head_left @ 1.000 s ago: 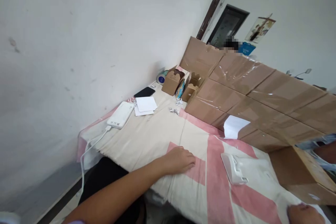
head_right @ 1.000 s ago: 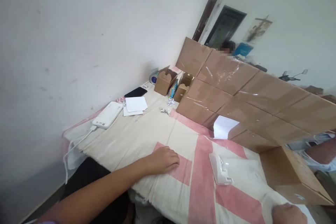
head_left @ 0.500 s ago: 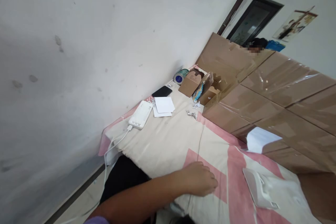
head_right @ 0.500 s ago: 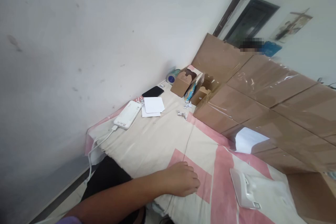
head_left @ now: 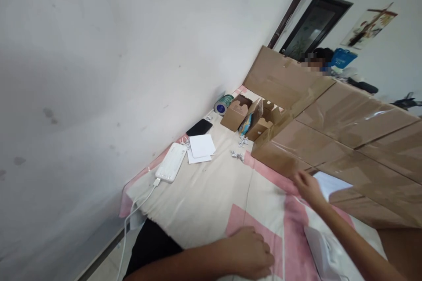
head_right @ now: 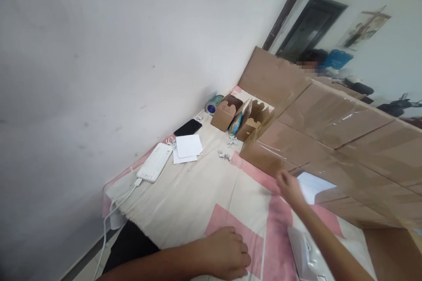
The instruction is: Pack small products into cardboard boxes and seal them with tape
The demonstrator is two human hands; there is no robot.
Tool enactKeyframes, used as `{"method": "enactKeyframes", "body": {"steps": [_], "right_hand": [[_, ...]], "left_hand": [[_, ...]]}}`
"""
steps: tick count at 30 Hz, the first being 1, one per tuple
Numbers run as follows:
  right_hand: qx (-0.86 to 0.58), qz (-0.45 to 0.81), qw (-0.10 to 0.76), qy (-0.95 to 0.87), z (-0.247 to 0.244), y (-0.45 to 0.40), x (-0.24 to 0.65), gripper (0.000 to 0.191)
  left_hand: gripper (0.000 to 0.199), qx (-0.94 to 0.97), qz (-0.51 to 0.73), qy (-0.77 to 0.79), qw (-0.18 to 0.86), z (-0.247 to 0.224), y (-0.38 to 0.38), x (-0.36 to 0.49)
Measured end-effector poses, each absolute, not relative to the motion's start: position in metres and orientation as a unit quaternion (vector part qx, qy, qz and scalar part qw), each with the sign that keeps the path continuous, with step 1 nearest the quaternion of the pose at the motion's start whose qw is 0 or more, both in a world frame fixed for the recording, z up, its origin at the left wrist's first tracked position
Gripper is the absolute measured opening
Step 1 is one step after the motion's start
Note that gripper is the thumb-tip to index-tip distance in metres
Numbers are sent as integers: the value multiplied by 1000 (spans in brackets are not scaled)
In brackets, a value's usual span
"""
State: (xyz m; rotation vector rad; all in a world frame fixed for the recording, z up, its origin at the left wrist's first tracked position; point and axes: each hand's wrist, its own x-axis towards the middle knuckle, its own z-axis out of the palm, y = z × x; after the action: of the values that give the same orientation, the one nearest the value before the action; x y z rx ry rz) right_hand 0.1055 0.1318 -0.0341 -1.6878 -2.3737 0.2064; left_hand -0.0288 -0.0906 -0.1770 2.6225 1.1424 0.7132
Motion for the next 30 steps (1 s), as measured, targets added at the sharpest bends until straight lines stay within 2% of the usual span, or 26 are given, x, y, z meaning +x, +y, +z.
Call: {"method": "enactKeyframes", "body": {"steps": [4,6,8,10,12,15,18,20,23,27,30], "right_hand": [[-380,112,155,-905,-56,162,-35,42],[-289,55,210,-932,-47,185,-97,52],[-297,-24,213,-931,-33,210,-146,68],[-345,-58,138,-927,-25,234,-181,67],[-374,-64,78,-922,-27,250,-200,53],[-388,-75,68,-916,-43,261,-207,37],[-406,-80,69,-908,-56,262,-205,33],[-413,-75,70,-905,-57,263,-204,34],[-418,-62,73,-903,-56,267,-200,35],[-420,-44,71,-904,-56,275,-194,31],[-430,-13,61,-901,-56,280,-194,30]], "left_hand": [[18,892,248,363,100,-201,-81,-26],[13,883,248,380,122,-209,-76,-41],[13,843,280,436,139,-203,-69,-72],[13,757,361,529,132,-175,-55,-122],[18,636,454,613,111,-131,-26,-183],[21,512,494,697,85,-66,60,-276],[38,474,490,727,79,-41,170,-341],[43,459,478,742,96,-50,230,-363],[44,427,461,769,120,-81,282,-372],[55,381,439,802,137,-115,301,-374],[54,358,421,817,161,-117,305,-381]]}}
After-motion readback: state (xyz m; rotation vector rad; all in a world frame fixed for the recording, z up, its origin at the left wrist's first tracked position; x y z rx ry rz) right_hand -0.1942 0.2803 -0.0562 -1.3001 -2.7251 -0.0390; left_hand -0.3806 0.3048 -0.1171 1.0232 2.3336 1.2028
